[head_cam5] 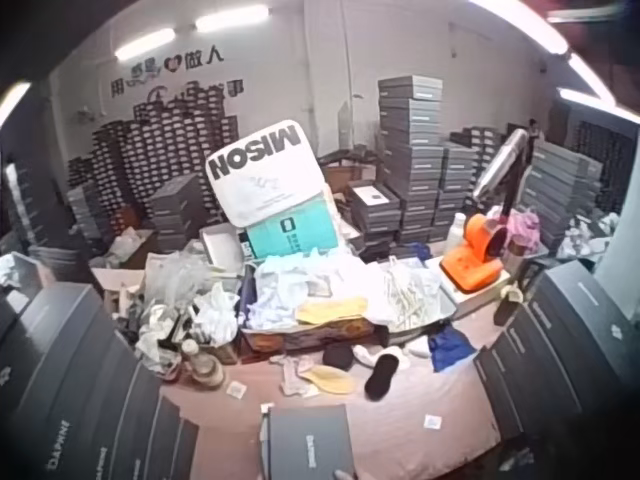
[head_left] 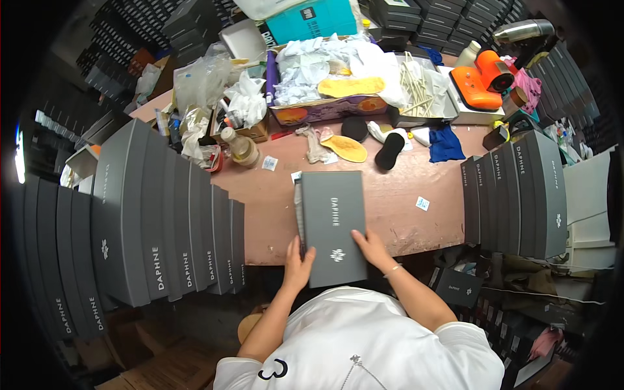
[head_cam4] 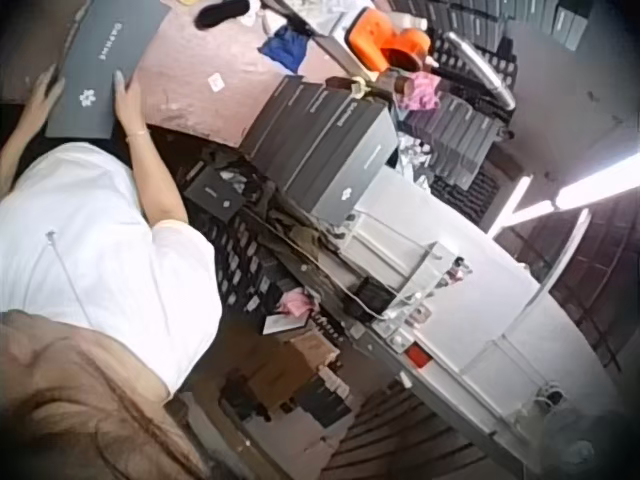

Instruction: Inspecting shoes and packing them into boxes with tissue paper, followed by labeling the boxes.

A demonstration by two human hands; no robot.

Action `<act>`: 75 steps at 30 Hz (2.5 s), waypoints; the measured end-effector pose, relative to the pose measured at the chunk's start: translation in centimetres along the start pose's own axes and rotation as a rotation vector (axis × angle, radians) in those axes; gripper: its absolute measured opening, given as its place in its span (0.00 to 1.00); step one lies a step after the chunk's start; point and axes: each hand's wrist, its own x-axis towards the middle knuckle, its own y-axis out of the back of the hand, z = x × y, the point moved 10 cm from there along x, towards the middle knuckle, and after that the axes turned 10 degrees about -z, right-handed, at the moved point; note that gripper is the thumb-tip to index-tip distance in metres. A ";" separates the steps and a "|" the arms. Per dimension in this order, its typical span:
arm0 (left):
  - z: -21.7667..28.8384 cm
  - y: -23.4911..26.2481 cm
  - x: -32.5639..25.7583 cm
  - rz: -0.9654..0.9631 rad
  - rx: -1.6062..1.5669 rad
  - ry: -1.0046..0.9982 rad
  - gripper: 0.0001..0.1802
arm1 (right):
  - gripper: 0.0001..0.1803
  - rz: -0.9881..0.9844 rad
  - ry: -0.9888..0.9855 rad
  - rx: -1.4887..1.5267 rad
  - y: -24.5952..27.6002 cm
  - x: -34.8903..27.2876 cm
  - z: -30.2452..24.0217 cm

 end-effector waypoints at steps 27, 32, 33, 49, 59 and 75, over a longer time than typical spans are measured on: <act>30.0 -19.9 -5.4 -1.024 -0.333 -0.774 0.40 | 0.32 0.543 -0.090 -0.092 42.6 -35.9 -32.3; 23.9 -14.4 -5.6 -0.821 -0.178 -0.624 0.36 | 0.25 0.631 -0.602 -0.527 51.1 -35.2 -26.6; 24.1 -10.5 -5.8 -0.665 -0.093 -0.671 0.36 | 0.27 0.624 -0.700 -0.664 50.2 -33.2 -29.2; 13.3 39.1 -23.6 1.157 0.080 -0.140 0.28 | 0.51 -0.990 0.443 -0.415 -21.9 -0.4 -36.7; 20.7 18.5 -17.5 0.594 -0.021 -0.499 0.14 | 0.50 -0.862 0.254 0.476 -15.1 3.0 -30.8; -2.7 3.8 3.1 0.140 -0.419 0.161 0.30 | 0.23 -0.350 -0.175 0.208 -1.8 -0.3 -10.7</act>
